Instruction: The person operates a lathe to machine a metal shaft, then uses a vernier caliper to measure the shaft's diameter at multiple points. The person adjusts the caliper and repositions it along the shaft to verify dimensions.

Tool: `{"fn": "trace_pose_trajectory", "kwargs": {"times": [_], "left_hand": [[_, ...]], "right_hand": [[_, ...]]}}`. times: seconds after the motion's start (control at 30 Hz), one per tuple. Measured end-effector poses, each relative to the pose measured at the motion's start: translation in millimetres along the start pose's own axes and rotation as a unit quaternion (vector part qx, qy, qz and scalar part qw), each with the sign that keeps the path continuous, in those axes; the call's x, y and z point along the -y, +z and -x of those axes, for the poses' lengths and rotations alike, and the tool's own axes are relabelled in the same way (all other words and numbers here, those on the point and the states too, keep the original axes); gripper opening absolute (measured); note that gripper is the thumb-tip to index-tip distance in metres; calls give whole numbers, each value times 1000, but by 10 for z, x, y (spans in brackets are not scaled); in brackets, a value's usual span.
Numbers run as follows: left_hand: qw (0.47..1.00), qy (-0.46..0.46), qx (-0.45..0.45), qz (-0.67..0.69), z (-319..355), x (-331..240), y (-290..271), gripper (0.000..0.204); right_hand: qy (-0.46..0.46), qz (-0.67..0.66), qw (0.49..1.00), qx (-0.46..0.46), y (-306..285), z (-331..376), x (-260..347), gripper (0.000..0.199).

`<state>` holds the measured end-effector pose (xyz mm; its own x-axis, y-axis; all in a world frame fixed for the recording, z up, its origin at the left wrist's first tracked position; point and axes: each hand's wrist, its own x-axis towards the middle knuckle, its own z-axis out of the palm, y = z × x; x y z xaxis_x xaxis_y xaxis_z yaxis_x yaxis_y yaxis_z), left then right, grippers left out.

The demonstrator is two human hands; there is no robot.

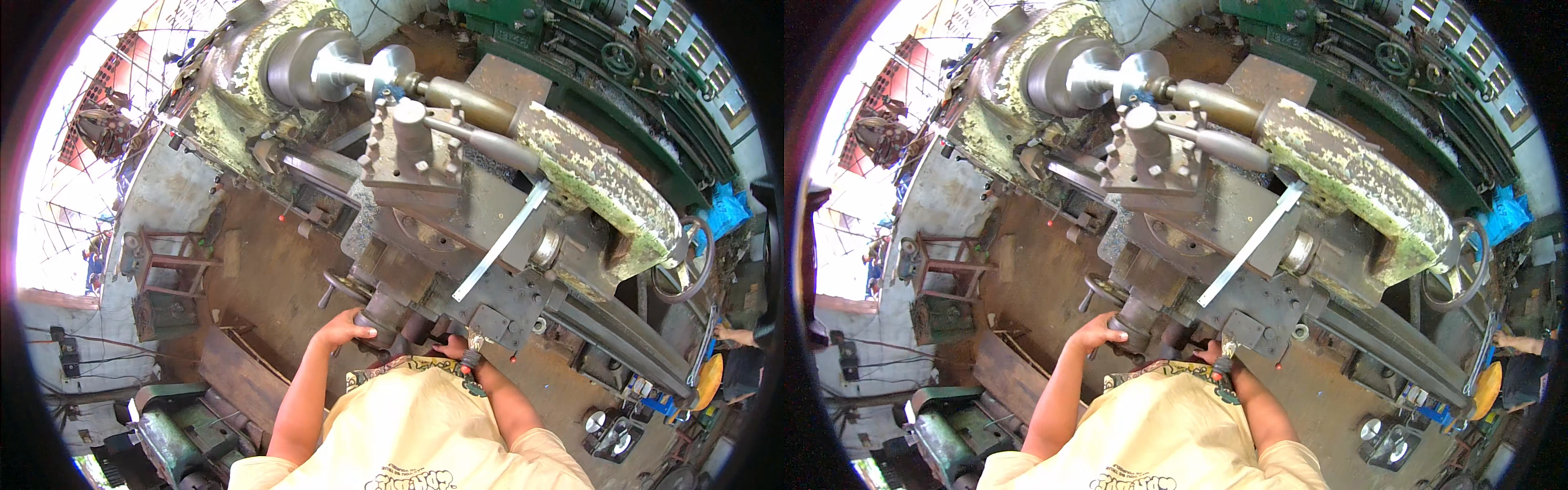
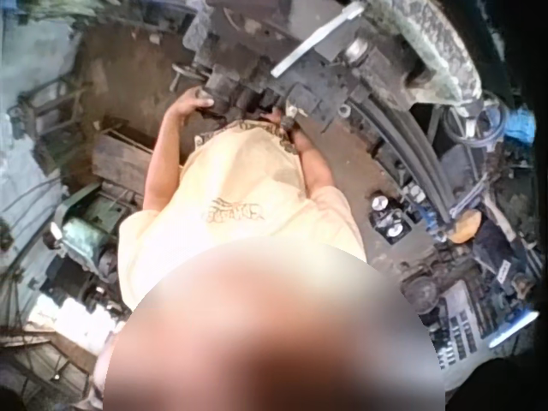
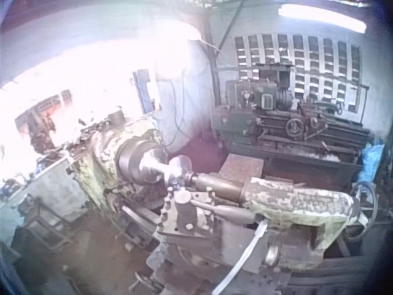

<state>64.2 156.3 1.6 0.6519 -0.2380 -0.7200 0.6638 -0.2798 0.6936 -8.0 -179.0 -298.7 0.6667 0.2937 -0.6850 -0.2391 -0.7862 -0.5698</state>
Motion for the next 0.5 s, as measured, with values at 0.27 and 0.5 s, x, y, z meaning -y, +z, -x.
{"fn": "trace_pose_trajectory", "kwargs": {"times": [0.27,0.5], "left_hand": [[994,-25,-64,-91,97,-185,121,88],[976,-29,-118,-183,156,-265,232,100]], "right_hand": [[-32,-66,996,46,-163,190,-43,74],[-14,-116,992,56,-405,361,224,88]]}}
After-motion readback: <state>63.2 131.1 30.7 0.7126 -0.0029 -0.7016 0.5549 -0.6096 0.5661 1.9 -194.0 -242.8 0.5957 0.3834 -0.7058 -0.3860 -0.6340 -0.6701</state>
